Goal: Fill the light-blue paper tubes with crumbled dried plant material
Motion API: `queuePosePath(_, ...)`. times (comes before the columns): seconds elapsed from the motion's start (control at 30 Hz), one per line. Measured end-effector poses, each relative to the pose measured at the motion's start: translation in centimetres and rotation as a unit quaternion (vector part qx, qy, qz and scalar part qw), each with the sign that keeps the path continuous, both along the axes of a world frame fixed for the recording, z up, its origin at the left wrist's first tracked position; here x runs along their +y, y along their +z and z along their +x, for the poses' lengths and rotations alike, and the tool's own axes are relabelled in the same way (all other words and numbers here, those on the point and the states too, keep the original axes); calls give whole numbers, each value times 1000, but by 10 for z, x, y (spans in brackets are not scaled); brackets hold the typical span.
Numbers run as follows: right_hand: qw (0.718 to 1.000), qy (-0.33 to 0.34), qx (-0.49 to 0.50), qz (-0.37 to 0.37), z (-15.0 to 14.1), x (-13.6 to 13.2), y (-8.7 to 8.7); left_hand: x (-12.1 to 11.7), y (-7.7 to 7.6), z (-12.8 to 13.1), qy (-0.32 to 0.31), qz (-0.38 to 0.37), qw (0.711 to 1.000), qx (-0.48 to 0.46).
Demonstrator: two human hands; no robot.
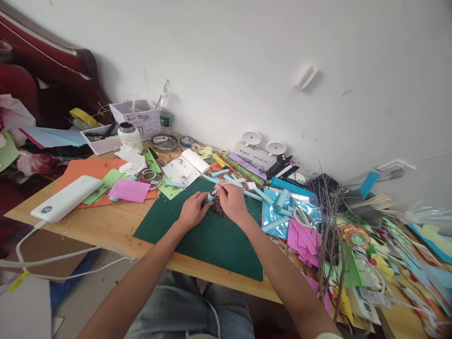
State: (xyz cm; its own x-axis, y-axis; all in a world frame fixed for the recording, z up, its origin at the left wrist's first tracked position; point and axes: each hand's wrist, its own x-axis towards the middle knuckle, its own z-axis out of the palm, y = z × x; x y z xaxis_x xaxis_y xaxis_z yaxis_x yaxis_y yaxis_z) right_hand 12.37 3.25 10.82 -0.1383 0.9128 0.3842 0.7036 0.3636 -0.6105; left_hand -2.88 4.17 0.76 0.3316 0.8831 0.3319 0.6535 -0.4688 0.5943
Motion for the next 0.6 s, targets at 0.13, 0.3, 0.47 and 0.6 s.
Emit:
queuePosePath(0.13, 1000, -12, 5, -17, -1, 2, -4, 0, 0, 0, 0, -2, 1000, -1)
queuePosePath(0.3, 1000, -10, -6, -5, -4, 3, -9, -1, 1, 0, -2, -7, 1000, 3)
queuePosePath(0.47, 1000, -24, 0, 0, -4, 5, -11, 0, 0, 1, -2, -5, 1000, -9)
queuePosePath(0.6, 1000, -27, -11, -1, -3, 6, -12, 1, -1, 1, -3, 4, 1000, -7)
